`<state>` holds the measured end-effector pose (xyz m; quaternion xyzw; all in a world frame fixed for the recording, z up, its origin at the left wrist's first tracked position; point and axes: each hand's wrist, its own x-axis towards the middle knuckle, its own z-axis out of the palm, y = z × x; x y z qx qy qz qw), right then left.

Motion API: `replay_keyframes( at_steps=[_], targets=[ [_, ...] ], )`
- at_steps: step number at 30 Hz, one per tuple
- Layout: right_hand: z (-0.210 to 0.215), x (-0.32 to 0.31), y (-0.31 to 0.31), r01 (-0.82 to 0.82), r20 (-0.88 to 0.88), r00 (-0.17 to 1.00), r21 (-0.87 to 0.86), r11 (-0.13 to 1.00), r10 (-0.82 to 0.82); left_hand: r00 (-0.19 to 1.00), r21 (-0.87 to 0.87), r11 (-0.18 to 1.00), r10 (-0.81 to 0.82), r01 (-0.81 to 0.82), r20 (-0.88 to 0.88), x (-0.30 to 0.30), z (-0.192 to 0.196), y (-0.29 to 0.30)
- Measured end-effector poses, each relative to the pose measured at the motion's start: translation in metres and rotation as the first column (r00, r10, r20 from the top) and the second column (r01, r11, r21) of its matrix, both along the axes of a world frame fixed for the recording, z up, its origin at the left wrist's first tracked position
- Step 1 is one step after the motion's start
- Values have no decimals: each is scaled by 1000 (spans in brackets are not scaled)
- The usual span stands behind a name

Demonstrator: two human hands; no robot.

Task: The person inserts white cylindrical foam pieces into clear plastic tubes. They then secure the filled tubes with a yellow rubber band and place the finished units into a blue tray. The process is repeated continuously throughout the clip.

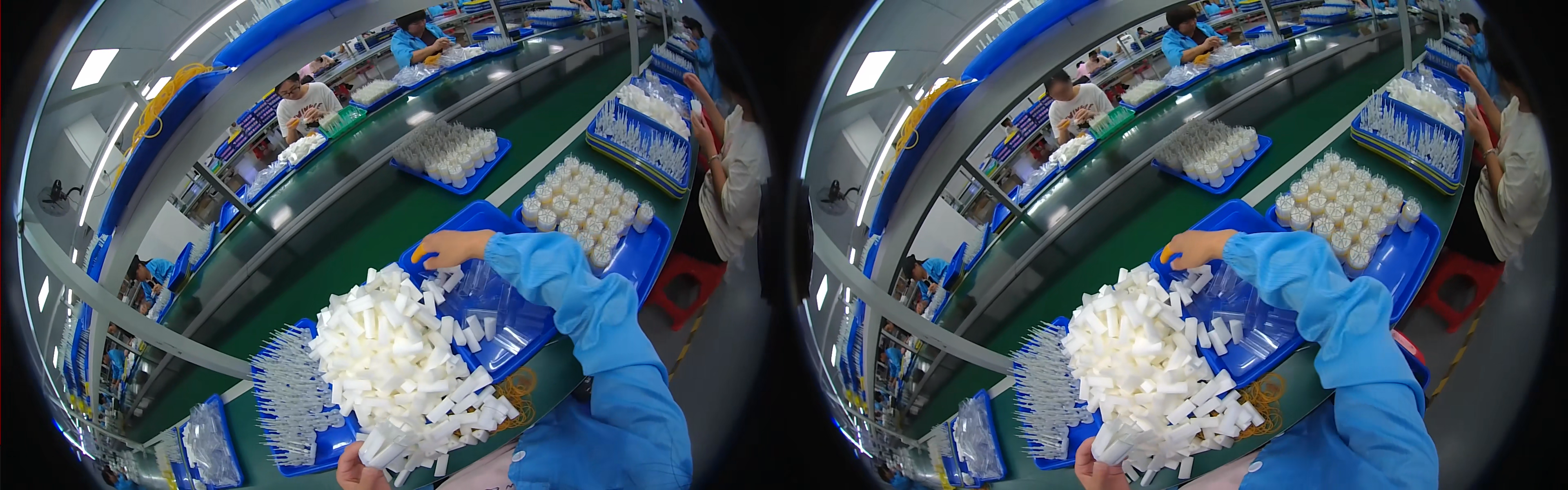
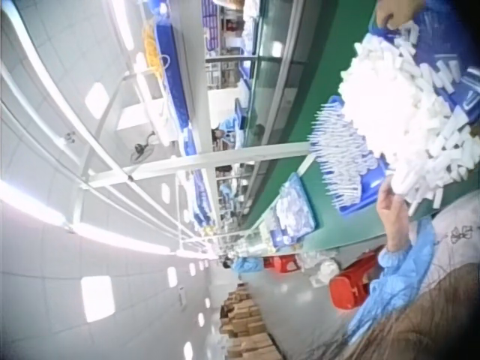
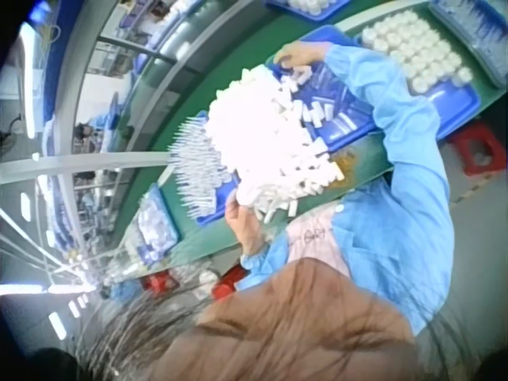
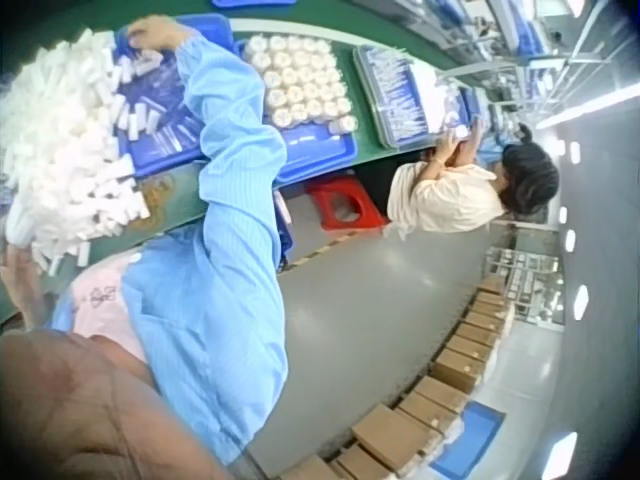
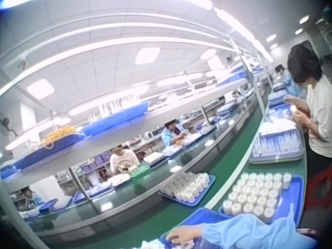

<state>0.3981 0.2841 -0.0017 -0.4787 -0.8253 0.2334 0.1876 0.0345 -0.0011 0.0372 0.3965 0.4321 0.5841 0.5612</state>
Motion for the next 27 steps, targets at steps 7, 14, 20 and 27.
replay_keyframes(
  at_steps=[7, 14, 20, 27],
  targets=[
    [11, -20, -15, -66, 111, 989, -225, 972, 93, 1000, 48, 999, 2, -1, -26, -1, 3, -6],
    [3, -12, -45, -118, 206, 969, -103, 988, 137, 999, 81, 996, -30, 28, 18, -4, -2, -9],
    [-3, -40, -40, 74, -82, 994, -18, 997, -76, 996, 118, 990, -82, 77, 34, -5, 0, -14],
    [-5, -43, -45, 211, -65, 975, -2, 978, -211, 1000, 70, 998, 6, -4, -25, -11, 2, -24]
  ],
)
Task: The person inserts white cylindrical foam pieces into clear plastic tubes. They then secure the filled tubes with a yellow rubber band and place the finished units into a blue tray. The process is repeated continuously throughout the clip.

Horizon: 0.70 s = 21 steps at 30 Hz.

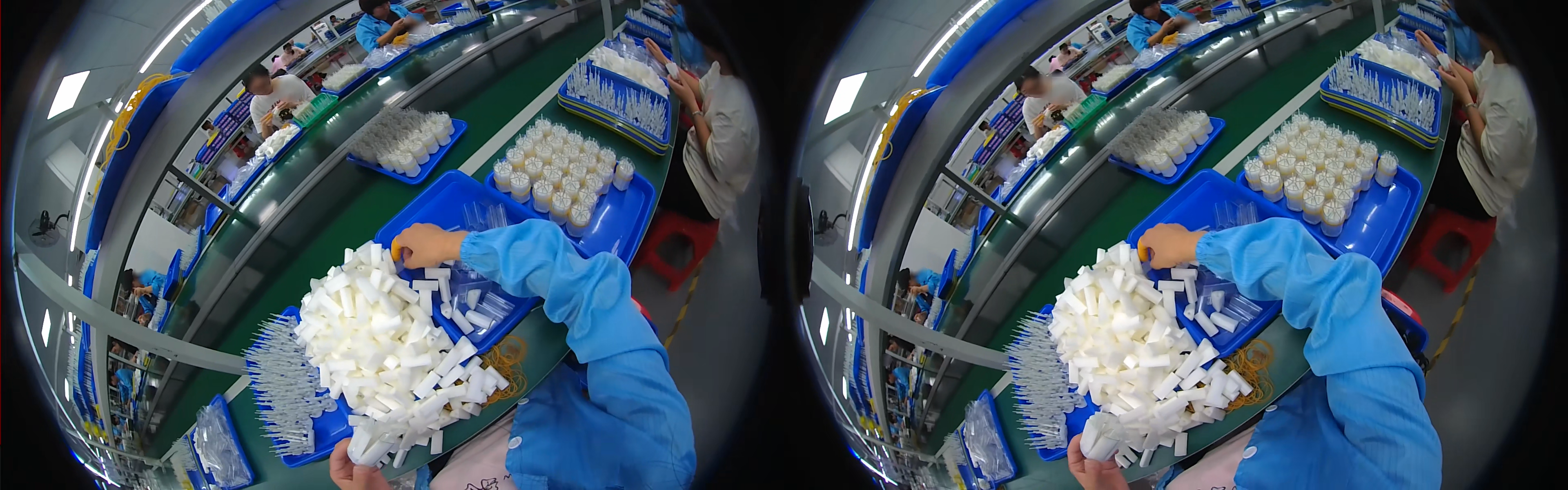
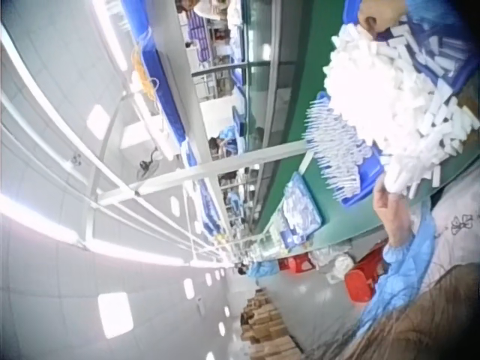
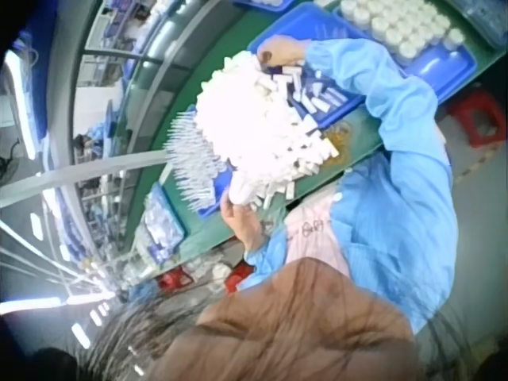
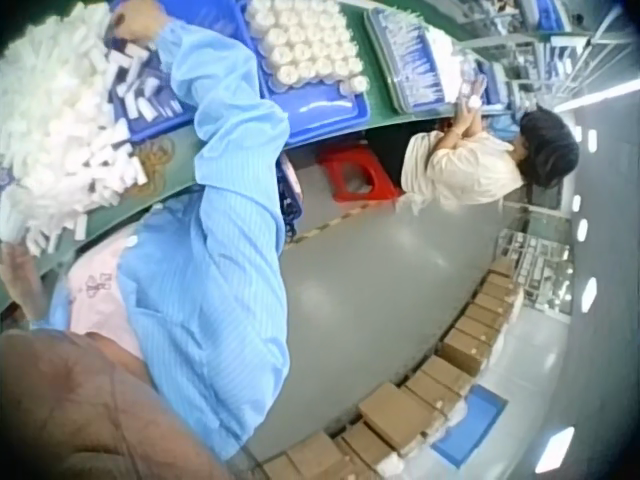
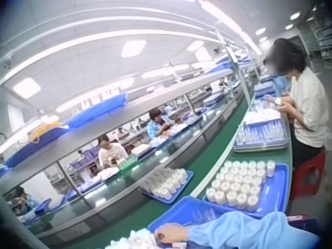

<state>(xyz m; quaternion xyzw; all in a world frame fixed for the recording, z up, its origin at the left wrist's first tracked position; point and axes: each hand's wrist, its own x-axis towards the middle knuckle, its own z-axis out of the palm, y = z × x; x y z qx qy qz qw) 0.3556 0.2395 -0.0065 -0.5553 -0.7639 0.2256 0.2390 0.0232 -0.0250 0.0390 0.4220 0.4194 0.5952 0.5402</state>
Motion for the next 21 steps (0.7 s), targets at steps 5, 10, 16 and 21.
replay_keyframes(
  at_steps=[5, 10, 16, 21],
  targets=[
    [16, 26, -8, 49, 153, 987, -1, 999, -48, 998, 35, 999, -42, 40, 49, -3, -5, 1],
    [21, 28, -19, 79, 194, 976, 129, 989, -103, 997, 24, 999, -49, 48, 56, 0, -3, 3],
    [10, 7, -11, 15, 287, 958, -1, 1000, -14, 996, 30, 999, -47, 45, 71, -6, -6, 2],
    [-19, 4, 9, 110, 256, 959, 65, 992, -123, 996, 37, 998, -51, 49, 73, -5, -5, -2]
  ],
)
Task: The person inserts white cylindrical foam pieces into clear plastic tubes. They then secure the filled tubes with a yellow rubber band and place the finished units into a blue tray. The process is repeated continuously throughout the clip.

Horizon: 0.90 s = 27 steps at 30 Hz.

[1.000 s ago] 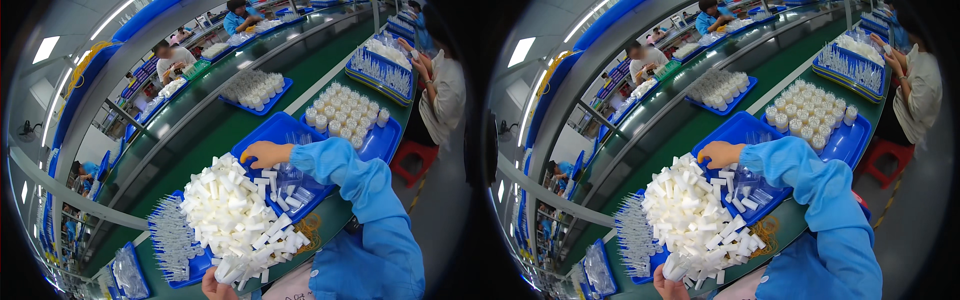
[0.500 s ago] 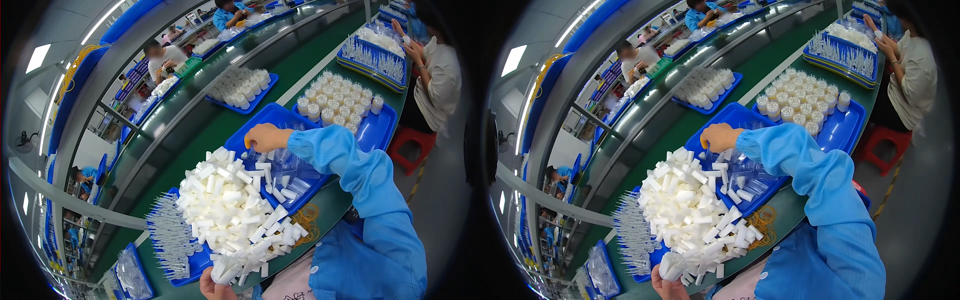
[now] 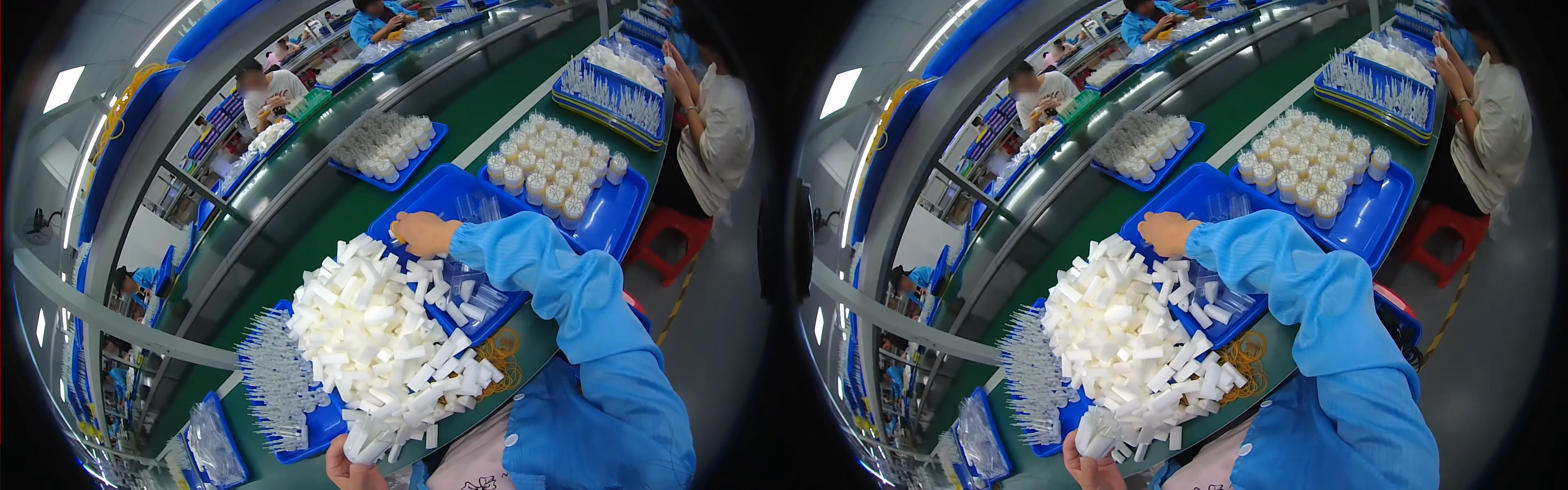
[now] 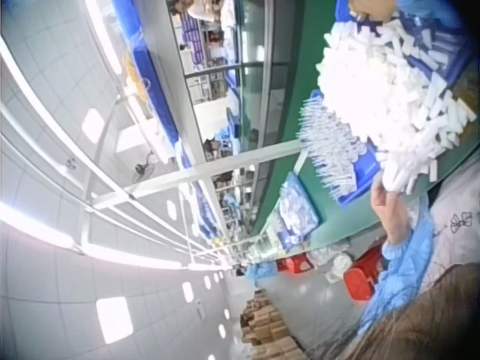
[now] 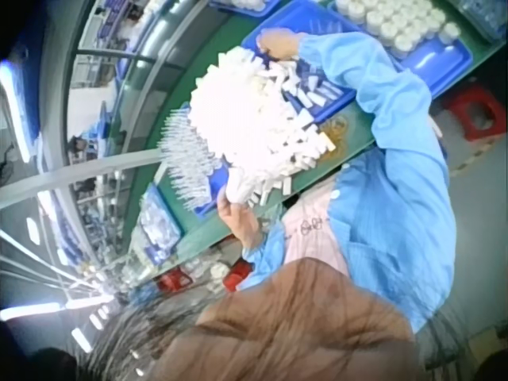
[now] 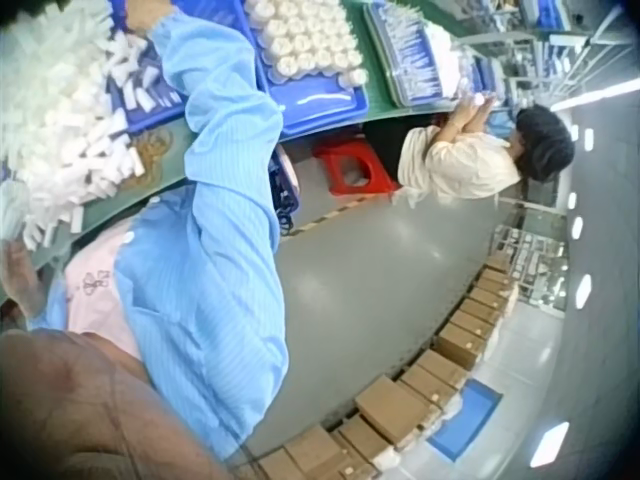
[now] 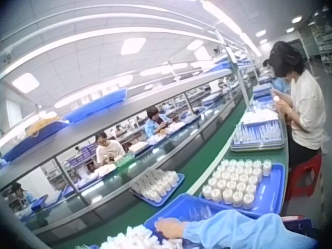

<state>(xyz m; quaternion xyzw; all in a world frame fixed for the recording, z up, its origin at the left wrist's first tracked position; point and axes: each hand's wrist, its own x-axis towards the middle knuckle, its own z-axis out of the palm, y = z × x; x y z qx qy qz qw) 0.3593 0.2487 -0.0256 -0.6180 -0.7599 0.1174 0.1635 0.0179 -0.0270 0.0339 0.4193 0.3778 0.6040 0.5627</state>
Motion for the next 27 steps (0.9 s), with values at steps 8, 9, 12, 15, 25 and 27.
replay_keyframes(
  at_steps=[8, 9, 12, 15, 25, 27],
  targets=[
    [-8, -16, 13, 76, 170, 981, 88, 993, -90, 999, 13, 1000, -23, 24, -45, 0, 1, -10],
    [-10, -17, 15, 81, 224, 968, 133, 988, -109, 999, 17, 1000, -22, 23, -45, -1, 0, -11],
    [1, -11, 5, -11, 261, 964, 262, 965, -60, 997, 44, 998, -37, 39, -63, -3, 0, -13],
    [41, -6, -16, 186, -6, 982, 120, 975, -187, 1000, -5, 1000, -7, 7, -25, -4, -1, -11],
    [122, -25, -201, -19, -924, 381, -33, 999, -24, 998, 7, 1000, -27, 27, -49, 17, 0, 1],
    [110, -33, -237, 17, -957, 287, -36, 999, -39, 963, 125, 982, -111, 145, -244, 19, 1, 3]
  ],
)
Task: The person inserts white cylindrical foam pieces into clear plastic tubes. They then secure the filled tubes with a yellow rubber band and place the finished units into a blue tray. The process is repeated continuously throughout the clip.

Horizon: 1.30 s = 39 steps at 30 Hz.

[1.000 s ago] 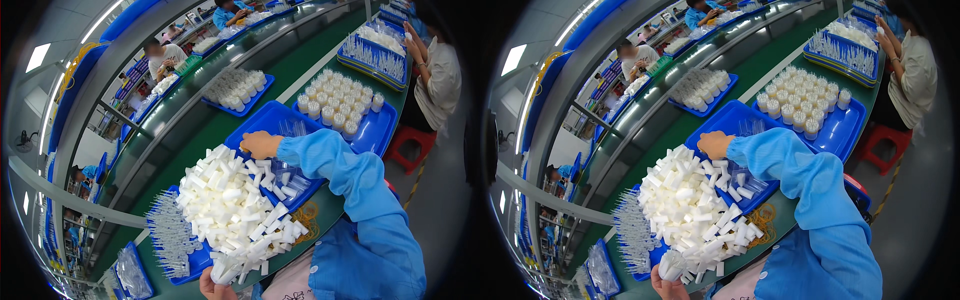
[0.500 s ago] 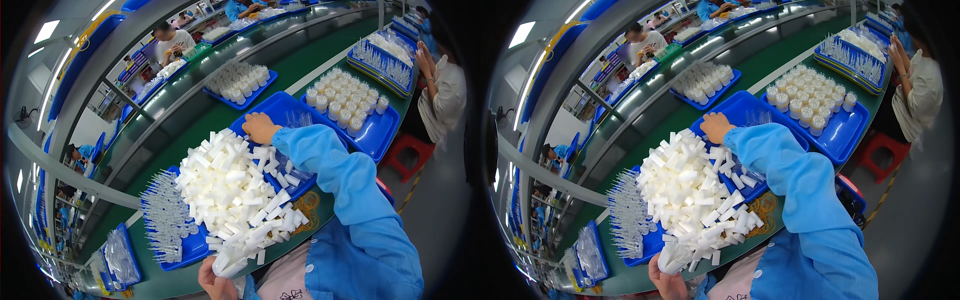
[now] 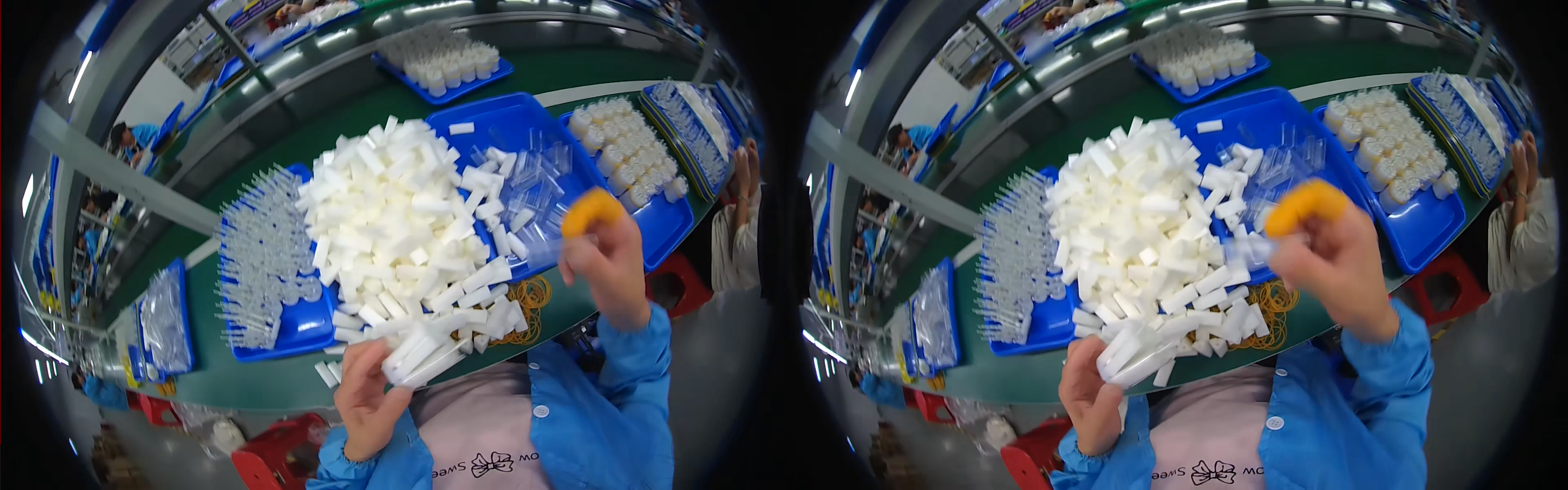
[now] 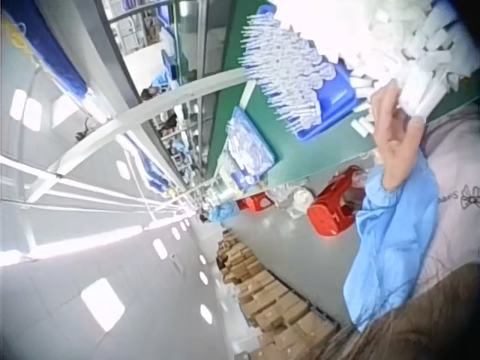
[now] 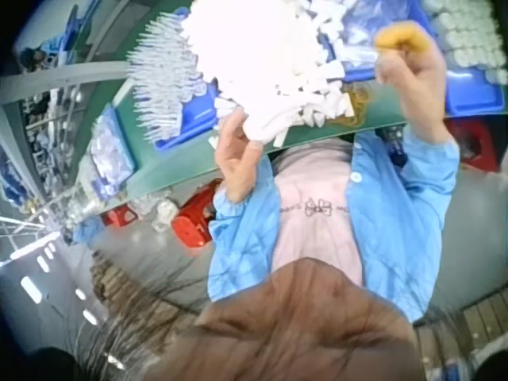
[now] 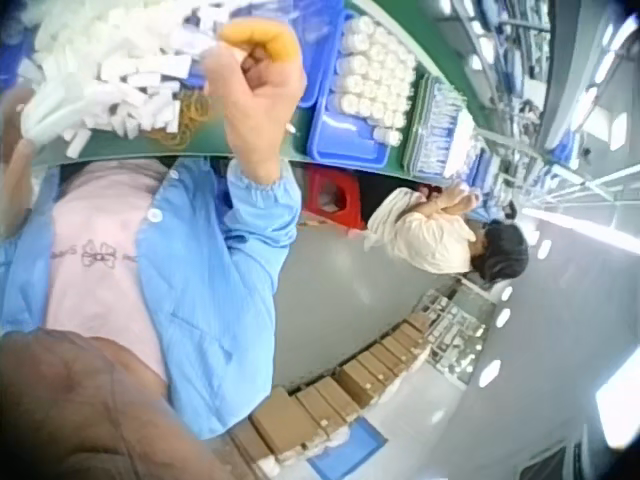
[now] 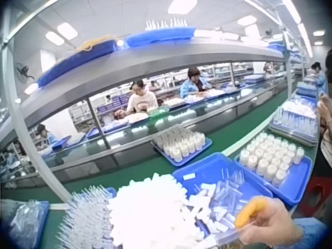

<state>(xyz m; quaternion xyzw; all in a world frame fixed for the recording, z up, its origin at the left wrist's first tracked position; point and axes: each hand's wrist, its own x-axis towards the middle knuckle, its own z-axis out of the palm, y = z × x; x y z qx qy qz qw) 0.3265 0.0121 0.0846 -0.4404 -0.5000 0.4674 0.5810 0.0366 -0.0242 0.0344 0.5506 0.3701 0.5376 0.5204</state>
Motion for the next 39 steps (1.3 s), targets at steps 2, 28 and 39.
replay_keyframes(
  at_steps=[2, 28, 39],
  targets=[
    [-24, -10, -19, 35, -83, 996, 35, 999, -32, 996, 27, 999, -38, 40, -81, 11, 2, 4],
    [-50, -47, -25, 127, -125, 987, 208, 970, -103, 881, 278, 942, -38, 189, -471, 32, 10, 8],
    [-49, -44, -22, 30, 2, 1000, 186, 982, -31, 881, 221, 965, -22, 142, -472, 32, 14, 8]
  ],
)
